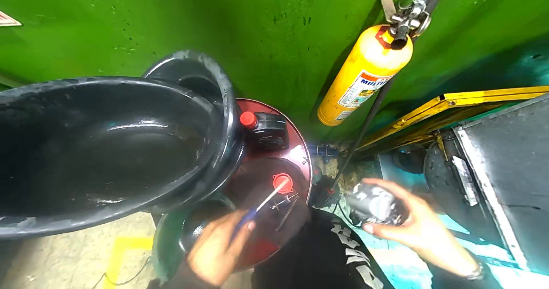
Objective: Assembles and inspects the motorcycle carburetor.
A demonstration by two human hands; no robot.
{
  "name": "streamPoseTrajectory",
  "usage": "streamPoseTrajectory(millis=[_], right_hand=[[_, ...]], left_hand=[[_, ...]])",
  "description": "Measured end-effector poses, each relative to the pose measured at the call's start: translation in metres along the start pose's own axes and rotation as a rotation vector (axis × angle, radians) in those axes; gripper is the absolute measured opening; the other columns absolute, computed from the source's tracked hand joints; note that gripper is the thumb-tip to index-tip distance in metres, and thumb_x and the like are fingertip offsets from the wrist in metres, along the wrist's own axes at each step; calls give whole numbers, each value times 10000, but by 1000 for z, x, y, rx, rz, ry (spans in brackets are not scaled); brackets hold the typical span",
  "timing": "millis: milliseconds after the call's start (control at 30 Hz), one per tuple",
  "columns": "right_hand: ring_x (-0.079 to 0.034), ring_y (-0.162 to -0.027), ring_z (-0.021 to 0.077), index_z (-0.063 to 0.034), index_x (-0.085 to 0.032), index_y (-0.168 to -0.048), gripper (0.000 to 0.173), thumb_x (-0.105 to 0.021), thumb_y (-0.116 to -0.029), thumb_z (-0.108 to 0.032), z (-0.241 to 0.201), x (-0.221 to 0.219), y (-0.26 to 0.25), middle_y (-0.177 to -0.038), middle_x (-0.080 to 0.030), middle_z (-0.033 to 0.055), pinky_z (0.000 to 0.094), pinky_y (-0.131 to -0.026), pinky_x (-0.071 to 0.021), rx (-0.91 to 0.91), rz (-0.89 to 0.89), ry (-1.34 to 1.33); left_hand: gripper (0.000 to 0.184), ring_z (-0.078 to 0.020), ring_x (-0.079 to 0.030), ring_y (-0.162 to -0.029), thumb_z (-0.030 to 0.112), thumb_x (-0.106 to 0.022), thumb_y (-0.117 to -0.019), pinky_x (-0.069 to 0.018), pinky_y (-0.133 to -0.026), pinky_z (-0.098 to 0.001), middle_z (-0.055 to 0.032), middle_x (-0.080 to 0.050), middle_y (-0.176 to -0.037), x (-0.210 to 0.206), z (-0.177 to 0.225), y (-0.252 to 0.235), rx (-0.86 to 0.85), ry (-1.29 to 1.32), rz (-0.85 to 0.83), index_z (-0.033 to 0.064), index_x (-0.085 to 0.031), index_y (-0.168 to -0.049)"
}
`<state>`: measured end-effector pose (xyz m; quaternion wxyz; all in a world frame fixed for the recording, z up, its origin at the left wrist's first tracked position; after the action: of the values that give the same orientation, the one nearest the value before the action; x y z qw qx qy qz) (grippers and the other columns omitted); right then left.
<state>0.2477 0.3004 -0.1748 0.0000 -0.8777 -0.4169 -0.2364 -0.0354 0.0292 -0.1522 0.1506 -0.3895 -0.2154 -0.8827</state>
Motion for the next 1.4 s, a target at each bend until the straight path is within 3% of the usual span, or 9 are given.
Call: streamPoseTrajectory(millis=[100,167,233,433,633,733,1033,1200,1400], right_hand=[[-728,-952,181,-179,-610,-1360,796,-925,-659,-387,5,7,-1,-1116,-728,83,341,-806,-635,-130,93,-694],[-748,-829,180,-177,-660,-1145,660,-913,-618,-486,-3,-3,2,-946,-747,71,371,-707,-651,-345,208,-1052],[-732,-935,340,-123,-622,-1203,731,-806,-696,-618,-8,-14,-1,-1043,-714,188,545,-794,-624,-540,155,-1324],[-699,-972,343,-124,-585,-1240,740,-444,-892,-763,-19,-58,-10,-1098,-686,193,526,-765,-601,-764,97,-1549],[-697,-1057,316,-143,-622,-1218,696,-558,-866,-740,-30,-77,-20,-1139,-700,167,511,-869,-592,-647,-150,-1760],[-682,-1108,298,-130,-694,-1149,584,-769,-784,-580,-36,-85,-25,-1146,-708,151,515,-957,-557,-477,-292,-1911],[-689,-1108,232,-56,-735,-1121,282,-671,-927,-250,-61,-102,-17,-1128,-729,131,444,-988,-548,-138,-520,-1903],[-655,-1191,163,-130,-683,-1289,343,-614,-971,-239,-54,-87,-9,-1254,-704,53,379,-1054,-515,36,-667,-1733],[-612,-1259,260,-147,-536,-1483,731,-594,-932,-624,-48,-73,-12,-1416,-595,135,456,-987,-555,5,-701,-1434]], left_hand=[[464,-410,-658,-1176,281,-509,-1062,-508,-1012,-600,-230,-656,-1312,-33,10,-38,333,-127,-87,19,-562,-1441],[516,-472,-660,-1138,277,-496,-1068,-527,-941,-632,-272,-604,-1369,-55,15,-65,498,-268,-132,65,-451,-1536],[550,-496,-671,-1081,281,-486,-1072,-542,-894,-631,-284,-586,-1382,-72,14,-82,602,-345,-128,161,-372,-1596],[555,-518,-658,-1097,149,-551,-1017,-543,-896,-645,-289,-556,-1423,-92,2,-89,613,-355,-136,144,-438,-1560],[447,-348,-700,-1103,175,-636,-958,-568,-943,-552,-210,-675,-1274,-65,6,-46,77,44,172,10,-618,-1373],[682,-241,-644,-1220,278,-754,-913,-592,-964,-396,-221,-593,-1388,-46,44,-24,-200,441,252,-69,-498,-1441],[763,-186,-598,-1243,410,-919,-738,-526,-1061,-339,-101,-637,-1299,-41,103,-15,-471,381,660,103,-599,-1359],[610,-234,-610,-1260,237,-908,-755,-531,-1086,-415,-47,-678,-1268,-13,97,-14,-692,395,473,158,-634,-1294],[321,-239,-552,-1340,73,-684,-948,-504,-1123,-410,-86,-619,-1328,15,96,-14,-789,382,165,156,-636,-1255]])
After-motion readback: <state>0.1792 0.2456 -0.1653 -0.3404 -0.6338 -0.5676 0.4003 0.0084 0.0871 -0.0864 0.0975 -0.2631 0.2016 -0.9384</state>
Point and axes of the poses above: each hand's wrist, its own y-axis away from the middle knuckle, its own x-axis out of the back of the hand, z = x × y, the point moved 2 cm from there along -y, towards the middle knuckle
